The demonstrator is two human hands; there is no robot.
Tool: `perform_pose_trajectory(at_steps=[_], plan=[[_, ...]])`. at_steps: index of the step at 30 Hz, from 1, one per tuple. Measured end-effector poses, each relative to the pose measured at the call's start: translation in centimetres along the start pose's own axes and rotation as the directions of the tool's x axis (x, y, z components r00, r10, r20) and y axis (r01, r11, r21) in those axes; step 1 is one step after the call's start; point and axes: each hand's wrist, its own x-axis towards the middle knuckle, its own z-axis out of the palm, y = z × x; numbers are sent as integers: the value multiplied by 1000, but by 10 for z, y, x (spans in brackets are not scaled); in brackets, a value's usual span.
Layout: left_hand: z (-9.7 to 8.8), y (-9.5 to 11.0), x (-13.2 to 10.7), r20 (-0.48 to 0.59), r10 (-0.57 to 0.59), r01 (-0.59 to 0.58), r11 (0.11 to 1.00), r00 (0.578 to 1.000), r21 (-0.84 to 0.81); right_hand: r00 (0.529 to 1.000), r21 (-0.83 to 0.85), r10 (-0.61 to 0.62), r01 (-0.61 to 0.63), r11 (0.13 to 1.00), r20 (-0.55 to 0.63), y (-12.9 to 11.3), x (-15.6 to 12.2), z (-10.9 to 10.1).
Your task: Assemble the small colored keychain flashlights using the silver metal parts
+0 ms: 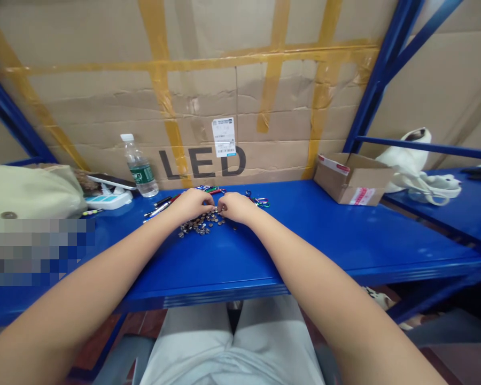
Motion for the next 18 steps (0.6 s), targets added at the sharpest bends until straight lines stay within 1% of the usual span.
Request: perform_pose_trajectory(at_steps=[3,5,9,11,13,16,18], plan=[[7,1,5,20,8,-9,1000,1000,21,998,-7,-50,50,999,27,2,-2,-1],[11,2,8,50,13,-14,1000,999,25,999,1,-51,51,999,12,3,-4,-3],[14,1,12,91,7,-7,1000,996,-5,994,-14,84,-85,996,-73,7,-4,-8],[12,2,12,104,-6,10,999,995,-41,988,-34,137,-139,990,-68,9,-4,-9],[9,3,11,134,-30,40,997,991,-71,987,-51,156,-158,986,-51,10,-4,-8],[2,5,9,241,-53,82,991,969,-110,988,-69,153,-155,986,-28,11,-3,-4],[-2,6,7,288,-44,86,987,957,-136,989,-76,145,-146,986,-20,11,-1,-1]])
